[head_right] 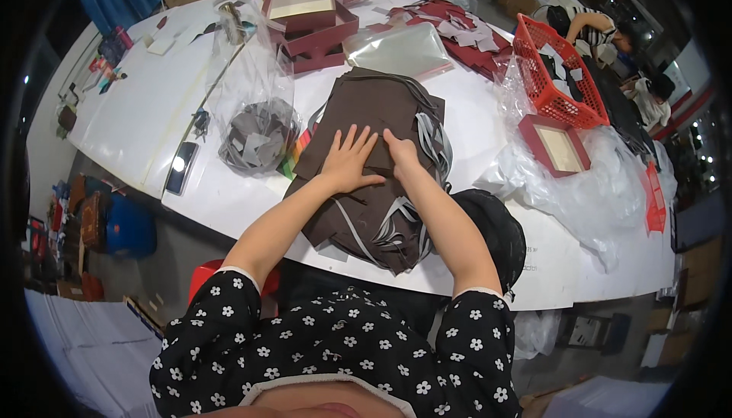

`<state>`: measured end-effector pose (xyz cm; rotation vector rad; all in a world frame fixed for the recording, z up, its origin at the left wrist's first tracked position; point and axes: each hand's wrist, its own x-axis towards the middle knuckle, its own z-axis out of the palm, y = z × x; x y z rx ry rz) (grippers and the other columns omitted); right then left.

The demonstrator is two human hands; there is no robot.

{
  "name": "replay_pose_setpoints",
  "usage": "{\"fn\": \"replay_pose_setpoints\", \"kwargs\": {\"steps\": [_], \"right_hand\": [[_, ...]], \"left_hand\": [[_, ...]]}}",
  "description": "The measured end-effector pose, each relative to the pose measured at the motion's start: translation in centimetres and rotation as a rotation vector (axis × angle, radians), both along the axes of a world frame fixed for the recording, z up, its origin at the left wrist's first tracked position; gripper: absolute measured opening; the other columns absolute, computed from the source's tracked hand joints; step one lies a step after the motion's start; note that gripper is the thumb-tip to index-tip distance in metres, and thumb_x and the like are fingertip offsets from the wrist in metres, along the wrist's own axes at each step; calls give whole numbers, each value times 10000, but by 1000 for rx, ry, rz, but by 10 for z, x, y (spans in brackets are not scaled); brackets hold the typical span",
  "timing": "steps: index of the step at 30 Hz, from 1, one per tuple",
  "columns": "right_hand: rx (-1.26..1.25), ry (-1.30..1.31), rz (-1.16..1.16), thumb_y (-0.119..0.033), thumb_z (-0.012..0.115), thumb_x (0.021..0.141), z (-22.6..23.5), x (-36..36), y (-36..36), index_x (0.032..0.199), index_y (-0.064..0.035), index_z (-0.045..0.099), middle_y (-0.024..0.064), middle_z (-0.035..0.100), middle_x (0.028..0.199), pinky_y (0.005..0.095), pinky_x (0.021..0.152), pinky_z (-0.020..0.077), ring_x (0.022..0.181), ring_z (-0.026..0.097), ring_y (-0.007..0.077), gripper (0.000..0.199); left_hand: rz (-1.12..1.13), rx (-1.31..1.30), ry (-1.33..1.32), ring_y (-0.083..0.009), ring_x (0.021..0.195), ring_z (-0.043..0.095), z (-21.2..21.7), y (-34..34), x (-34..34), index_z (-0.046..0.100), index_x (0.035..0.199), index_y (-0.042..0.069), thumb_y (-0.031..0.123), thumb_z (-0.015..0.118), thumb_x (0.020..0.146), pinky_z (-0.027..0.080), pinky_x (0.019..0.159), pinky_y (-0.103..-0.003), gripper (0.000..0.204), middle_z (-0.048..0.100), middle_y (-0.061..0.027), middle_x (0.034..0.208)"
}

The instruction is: The person folds a brown garment and places it into a clear plastic bag. They then place the bagged item into a black mesh bag on the table. The person repeats this process with several other garments, folding and bagging them individually.

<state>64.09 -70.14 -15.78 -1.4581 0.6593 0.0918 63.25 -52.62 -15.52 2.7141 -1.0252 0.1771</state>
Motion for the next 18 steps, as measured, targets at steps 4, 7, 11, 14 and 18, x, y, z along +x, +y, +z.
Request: {"fn": "replay_pose_setpoints", "kwargs": {"steps": [4,7,11,14,18], "right_hand": [[-787,42,53,-418,704,835,7,-7,24,1174,152,505,358,628,1086,432,898,513,1061,623,456,693],[-853,-162,224,-403,708,836,-3,0,8,1150,180,519,371,624,1079,428,869,516,1035,637,455,689],[-849,-94,433,-391,703,835,6,8,-7,1188,148,524,365,623,1092,418,866,519,1067,627,447,669],[-821,-90,559,-382,681,844,18,12,-12,1216,161,488,372,604,1137,430,901,512,1090,613,457,685],[-776,-94,646,-362,688,840,8,19,-30,1220,139,531,303,643,1136,370,872,517,1046,655,356,648]], "left_hand": [[23,164,41,-395,1488,69,0,-1,0,200,1544,70,663,560,821,59,1161,-621,1002,143,-156,1615],[32,244,96,-398,1491,41,10,-1,2,165,1548,53,637,528,857,56,1159,-626,974,94,-162,1623],[36,307,126,-397,1492,30,13,-6,3,137,1552,48,645,466,892,56,1157,-630,949,82,-163,1625],[49,310,118,-396,1492,30,14,-6,1,131,1552,48,645,460,897,56,1157,-630,946,81,-162,1625],[53,309,113,-393,1494,25,13,-9,0,130,1553,51,623,460,907,44,1159,-625,924,76,-160,1626]]}}
